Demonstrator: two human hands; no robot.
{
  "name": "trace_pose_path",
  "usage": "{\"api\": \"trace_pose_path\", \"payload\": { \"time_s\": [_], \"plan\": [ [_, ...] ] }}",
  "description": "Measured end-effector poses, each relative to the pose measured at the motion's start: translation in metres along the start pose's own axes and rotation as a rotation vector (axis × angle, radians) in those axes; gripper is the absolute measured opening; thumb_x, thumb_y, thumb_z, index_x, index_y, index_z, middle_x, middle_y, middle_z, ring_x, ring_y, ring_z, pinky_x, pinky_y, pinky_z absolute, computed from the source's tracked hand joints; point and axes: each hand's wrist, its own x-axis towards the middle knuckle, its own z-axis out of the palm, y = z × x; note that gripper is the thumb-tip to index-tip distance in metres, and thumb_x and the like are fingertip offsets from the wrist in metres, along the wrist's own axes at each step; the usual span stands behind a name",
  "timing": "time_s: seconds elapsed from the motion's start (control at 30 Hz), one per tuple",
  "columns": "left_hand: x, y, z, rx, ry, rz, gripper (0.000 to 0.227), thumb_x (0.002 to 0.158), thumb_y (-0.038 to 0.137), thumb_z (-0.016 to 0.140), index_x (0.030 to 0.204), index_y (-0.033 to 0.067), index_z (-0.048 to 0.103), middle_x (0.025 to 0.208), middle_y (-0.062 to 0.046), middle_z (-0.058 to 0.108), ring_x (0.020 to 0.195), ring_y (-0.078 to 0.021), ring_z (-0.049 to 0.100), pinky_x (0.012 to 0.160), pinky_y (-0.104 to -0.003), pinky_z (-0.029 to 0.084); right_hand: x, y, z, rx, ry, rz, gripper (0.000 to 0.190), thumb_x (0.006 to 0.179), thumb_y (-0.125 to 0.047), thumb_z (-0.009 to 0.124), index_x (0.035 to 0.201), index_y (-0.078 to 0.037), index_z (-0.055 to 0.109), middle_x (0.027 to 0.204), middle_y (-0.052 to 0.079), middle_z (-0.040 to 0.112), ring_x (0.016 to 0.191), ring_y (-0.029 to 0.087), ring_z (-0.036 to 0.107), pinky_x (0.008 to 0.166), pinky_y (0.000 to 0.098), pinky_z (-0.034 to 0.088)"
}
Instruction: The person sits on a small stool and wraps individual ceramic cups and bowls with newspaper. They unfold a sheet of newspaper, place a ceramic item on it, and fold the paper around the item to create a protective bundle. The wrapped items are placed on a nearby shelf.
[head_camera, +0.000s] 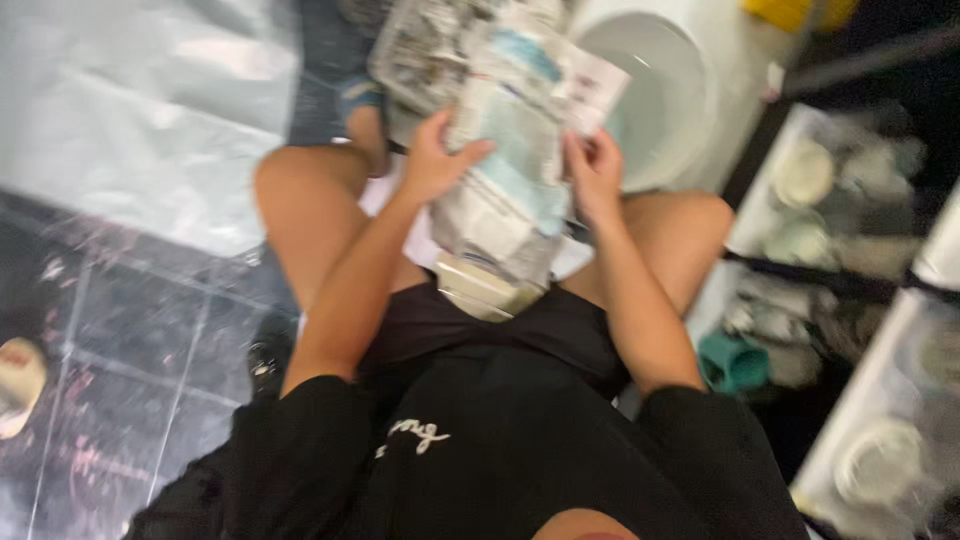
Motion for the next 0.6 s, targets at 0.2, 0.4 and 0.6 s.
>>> {"api": "trace_pose_path", "payload": {
  "time_s": [0.2, 0.4, 0.6],
  "plan": [
    [-0.006, 0.012, 0.005, 0.158, 0.011, -0.172, 0.028, 0.087, 0.019, 0.084, 0.104, -0.0026, 0.075, 0.094, -0.007, 0.078, 0.082, -0.0122, 0.071, 0.073, -0.028, 0.056, -0.014, -0.04, 0.009, 0.202, 0.134, -0.079, 0.035, 0.105, -0.023, 0.061, 0.135, -0.012, 0.048, 0.102, 0.007, 0.067, 0.075, 0.009, 0.059, 0.058, 0.0249, 0.049],
    [-0.005, 0.036, 0.011, 0.289, 0.202, 0.08, 0.027, 0.094, 0.015, 0.079, 0.112, -0.0028, 0.07, 0.098, -0.01, 0.079, 0.088, -0.014, 0.075, 0.079, -0.03, 0.058, -0.015, -0.03, 0.008, 0.188, -0.226, -0.305, 0.034, 0.113, -0.028, 0.058, 0.132, -0.012, 0.036, 0.156, 0.016, 0.047, 0.096, 0.009, 0.054, 0.073, 0.0157, 0.043],
    [-0.005, 0.032, 0.008, 0.191, 0.179, 0.146, 0.026, 0.098, 0.014, 0.074, 0.115, -0.0045, 0.067, 0.101, -0.009, 0.078, 0.09, -0.0105, 0.071, 0.08, -0.028, 0.057, -0.011, -0.023, 0.015, 0.064, -0.253, -0.08, 0.077, 0.096, -0.005, 0.076, 0.148, -0.011, 0.02, 0.129, 0.02, 0.067, 0.111, 0.017, 0.07, 0.096, 0.0284, 0.058]
  ]
}}
